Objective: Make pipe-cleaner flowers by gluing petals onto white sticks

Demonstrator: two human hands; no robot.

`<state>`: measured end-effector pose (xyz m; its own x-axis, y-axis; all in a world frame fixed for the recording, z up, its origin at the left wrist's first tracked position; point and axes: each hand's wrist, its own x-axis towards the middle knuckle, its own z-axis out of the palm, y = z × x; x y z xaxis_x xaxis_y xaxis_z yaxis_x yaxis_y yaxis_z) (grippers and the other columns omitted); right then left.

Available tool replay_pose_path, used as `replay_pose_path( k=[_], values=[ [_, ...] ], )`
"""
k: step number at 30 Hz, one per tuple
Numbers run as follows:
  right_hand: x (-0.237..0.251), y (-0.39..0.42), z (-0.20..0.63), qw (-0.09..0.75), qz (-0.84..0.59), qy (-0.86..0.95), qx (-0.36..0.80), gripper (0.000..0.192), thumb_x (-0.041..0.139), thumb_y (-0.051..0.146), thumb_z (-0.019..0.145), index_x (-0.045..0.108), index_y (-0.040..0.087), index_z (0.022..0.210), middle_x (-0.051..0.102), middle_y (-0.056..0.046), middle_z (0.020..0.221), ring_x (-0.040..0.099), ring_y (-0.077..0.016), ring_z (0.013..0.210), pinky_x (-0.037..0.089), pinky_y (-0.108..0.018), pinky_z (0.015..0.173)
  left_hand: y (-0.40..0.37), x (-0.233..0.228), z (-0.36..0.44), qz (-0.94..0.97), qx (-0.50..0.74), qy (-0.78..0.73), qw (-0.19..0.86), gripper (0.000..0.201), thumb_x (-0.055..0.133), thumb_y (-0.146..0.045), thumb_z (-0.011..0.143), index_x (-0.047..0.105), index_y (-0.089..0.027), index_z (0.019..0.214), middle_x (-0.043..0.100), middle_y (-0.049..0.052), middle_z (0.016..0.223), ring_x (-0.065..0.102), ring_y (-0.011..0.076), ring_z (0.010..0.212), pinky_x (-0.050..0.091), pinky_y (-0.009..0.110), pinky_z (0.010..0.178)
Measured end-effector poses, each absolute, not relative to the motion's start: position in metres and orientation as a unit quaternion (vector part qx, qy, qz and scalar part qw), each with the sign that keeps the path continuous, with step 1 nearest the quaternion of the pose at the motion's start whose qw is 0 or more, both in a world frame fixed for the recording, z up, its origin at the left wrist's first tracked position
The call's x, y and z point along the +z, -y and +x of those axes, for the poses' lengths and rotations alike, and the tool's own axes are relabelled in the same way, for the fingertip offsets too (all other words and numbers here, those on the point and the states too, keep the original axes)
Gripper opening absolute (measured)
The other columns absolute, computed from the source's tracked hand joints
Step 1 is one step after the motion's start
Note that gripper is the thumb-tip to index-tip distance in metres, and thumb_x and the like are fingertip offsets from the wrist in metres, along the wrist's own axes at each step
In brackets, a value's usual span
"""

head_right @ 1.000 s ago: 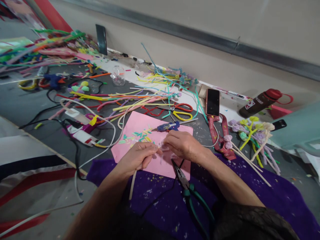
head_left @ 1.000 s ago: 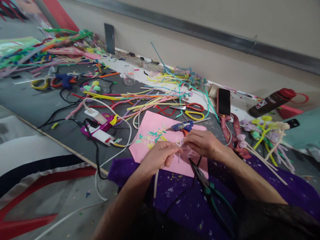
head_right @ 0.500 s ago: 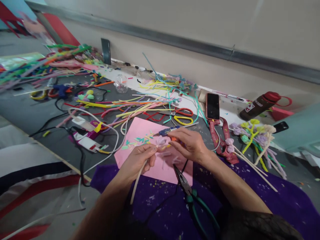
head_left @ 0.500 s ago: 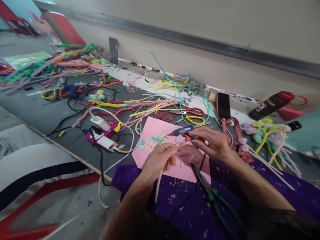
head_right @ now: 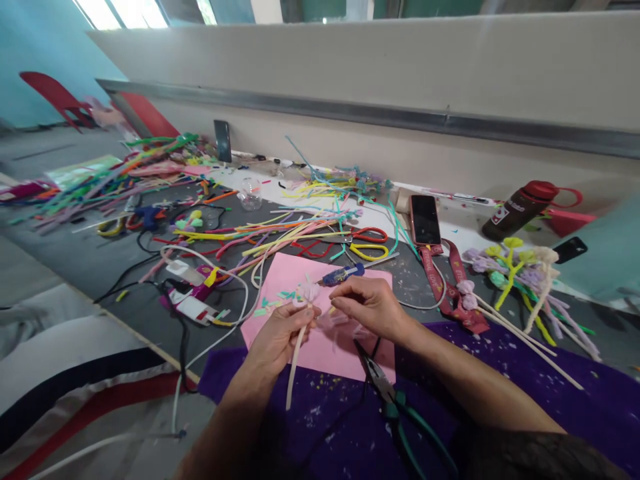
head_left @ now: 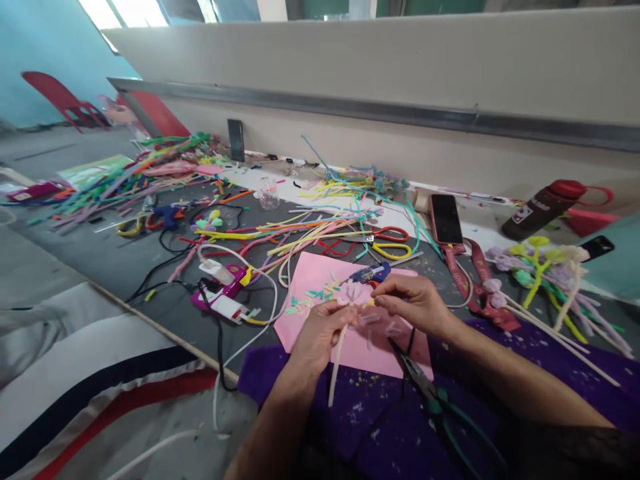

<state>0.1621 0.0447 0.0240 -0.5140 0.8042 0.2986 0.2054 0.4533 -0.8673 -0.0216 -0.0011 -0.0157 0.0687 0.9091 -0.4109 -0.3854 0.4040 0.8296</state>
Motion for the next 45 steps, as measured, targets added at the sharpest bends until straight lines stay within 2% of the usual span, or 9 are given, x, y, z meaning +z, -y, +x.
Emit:
replay_pose_path(
  k=[4,8,11,20,25,30,39,45],
  values=[
    [0.019,-0.042,0.158,0.395,-0.346,0.741,0.419,0.013,0.061,0.026,0.078,0.061,0.017,0.087,0.06,-0.001,0.072,0.054,-0.0102,0.059,0.043,-0.021,0.052,0.002,-0.013,-0.021,0.277,0.463,-0.487,0.687,0.028,0.074,-0.034,0.056,0.062,-0.012,0.067,0.051,-0.004,0.046,0.027,-0.0003,0.029,0.011,0.016,0.03],
    [0.012,-0.038,0.151,0.383,-0.379,0.748,0.388,0.055,0.07,0.031,0.069,0.046,0.021,0.117,0.059,-0.004,0.092,0.055,-0.0118,0.067,0.045,-0.022,0.052,0.004,-0.01,-0.016,0.326,0.48,-0.49,0.651,0.026,0.07,-0.035,0.062,0.056,-0.014,0.06,0.044,-0.008,0.039,0.028,0.0007,0.026,0.016,0.015,0.029],
    [0.008,-0.036,0.146,0.356,-0.387,0.77,0.361,0.067,0.072,0.03,0.066,0.039,0.023,0.124,0.055,-0.006,0.105,0.055,-0.013,0.073,0.046,-0.023,0.055,0.006,-0.009,-0.012,0.358,0.486,-0.496,0.624,0.024,0.067,-0.034,0.065,0.054,-0.015,0.058,0.041,-0.009,0.035,0.03,0.002,0.025,0.018,0.015,0.029],
    [0.007,-0.033,0.144,0.342,-0.375,0.791,0.342,0.044,0.066,0.031,0.073,0.05,0.021,0.113,0.059,-0.002,0.088,0.055,-0.0109,0.065,0.043,-0.022,0.053,0.006,-0.005,-0.008,0.383,0.472,-0.544,0.579,0.022,0.065,-0.032,0.066,0.054,-0.016,0.056,0.04,-0.009,0.033,0.031,0.0034,0.026,0.019,0.016,0.031],
    [0.007,-0.034,0.146,0.348,-0.376,0.787,0.344,0.041,0.065,0.034,0.074,0.053,0.02,0.11,0.06,-0.002,0.082,0.053,-0.0103,0.061,0.042,-0.022,0.052,0.006,-0.005,-0.008,0.395,0.463,-0.548,0.574,0.024,0.067,-0.036,0.065,0.056,-0.016,0.058,0.041,-0.009,0.033,0.033,0.0043,0.026,0.021,0.017,0.032],
    [0.008,-0.036,0.146,0.348,-0.377,0.784,0.35,0.035,0.063,0.029,0.075,0.055,0.02,0.108,0.06,-0.001,0.08,0.052,-0.0104,0.06,0.04,-0.022,0.051,0.007,-0.008,-0.009,0.419,0.453,-0.552,0.561,0.025,0.066,-0.038,0.066,0.058,-0.016,0.059,0.041,-0.008,0.033,0.034,0.0051,0.028,0.021,0.018,0.033],
    [0.009,-0.036,0.146,0.351,-0.375,0.786,0.344,0.033,0.063,0.023,0.075,0.056,0.021,0.108,0.061,-0.001,0.084,0.053,-0.0105,0.063,0.041,-0.021,0.053,0.007,-0.011,-0.009,0.425,0.429,-0.566,0.562,0.017,0.062,-0.033,0.069,0.06,-0.016,0.065,0.042,-0.008,0.035,0.036,0.0058,0.028,0.023,0.018,0.033],
    [0.008,-0.038,0.146,0.342,-0.384,0.786,0.344,0.04,0.065,0.026,0.072,0.054,0.02,0.11,0.061,-0.003,0.087,0.053,-0.0097,0.059,0.042,-0.022,0.052,0.007,-0.016,-0.012,0.404,0.435,-0.525,0.61,0.022,0.063,-0.036,0.069,0.057,-0.016,0.061,0.042,-0.008,0.035,0.034,0.0046,0.028,0.022,0.017,0.033]
  ],
)
